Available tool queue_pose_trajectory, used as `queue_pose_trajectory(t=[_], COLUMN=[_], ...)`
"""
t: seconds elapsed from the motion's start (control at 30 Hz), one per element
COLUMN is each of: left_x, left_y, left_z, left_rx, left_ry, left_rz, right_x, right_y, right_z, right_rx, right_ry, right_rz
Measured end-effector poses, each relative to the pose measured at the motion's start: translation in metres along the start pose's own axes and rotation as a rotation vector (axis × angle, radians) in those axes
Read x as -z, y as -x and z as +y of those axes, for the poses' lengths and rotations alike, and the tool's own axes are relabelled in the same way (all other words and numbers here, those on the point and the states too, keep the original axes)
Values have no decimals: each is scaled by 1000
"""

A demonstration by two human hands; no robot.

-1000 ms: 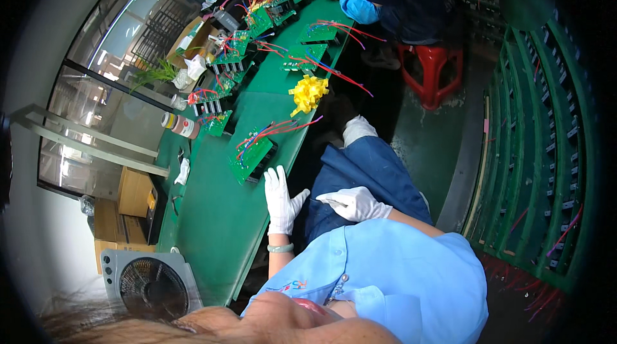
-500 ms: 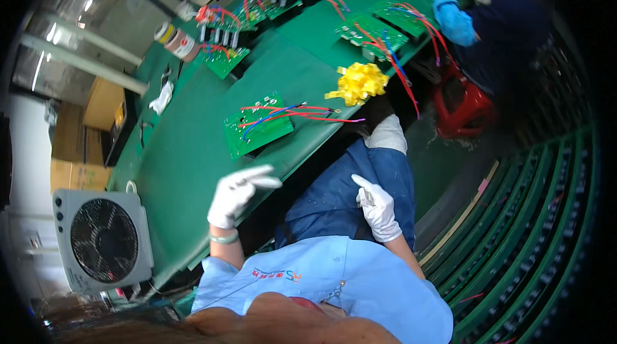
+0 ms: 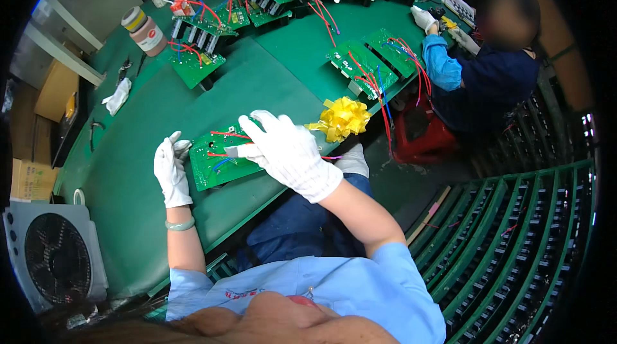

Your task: The person is assembling electronic circuit boards by inserting and adjusting large capacitors and wiring components.

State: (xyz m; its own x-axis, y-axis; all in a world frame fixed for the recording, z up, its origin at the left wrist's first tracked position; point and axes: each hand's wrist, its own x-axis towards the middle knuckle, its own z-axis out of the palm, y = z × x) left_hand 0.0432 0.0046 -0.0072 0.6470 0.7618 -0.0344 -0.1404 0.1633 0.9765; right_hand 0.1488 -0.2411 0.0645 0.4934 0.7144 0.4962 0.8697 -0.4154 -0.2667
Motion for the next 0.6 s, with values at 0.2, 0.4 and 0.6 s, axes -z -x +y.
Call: queue_pose_trajectory(t=[0.2, 0.4, 0.6], left_x=[-4, -3, -4], left_y=[3, 15, 13], left_z=[2, 4, -3], left_rx=[-9, -56, -76], left_ry=[34, 6, -6], left_rz=[-70, -130, -138], right_x=[-33, -47, -48], right_y=[4, 12, 14], right_z=[20, 20, 14], right_rx=[155, 131, 15], right_ry=[79, -99, -241], right_rz=[-158, -116, 37])
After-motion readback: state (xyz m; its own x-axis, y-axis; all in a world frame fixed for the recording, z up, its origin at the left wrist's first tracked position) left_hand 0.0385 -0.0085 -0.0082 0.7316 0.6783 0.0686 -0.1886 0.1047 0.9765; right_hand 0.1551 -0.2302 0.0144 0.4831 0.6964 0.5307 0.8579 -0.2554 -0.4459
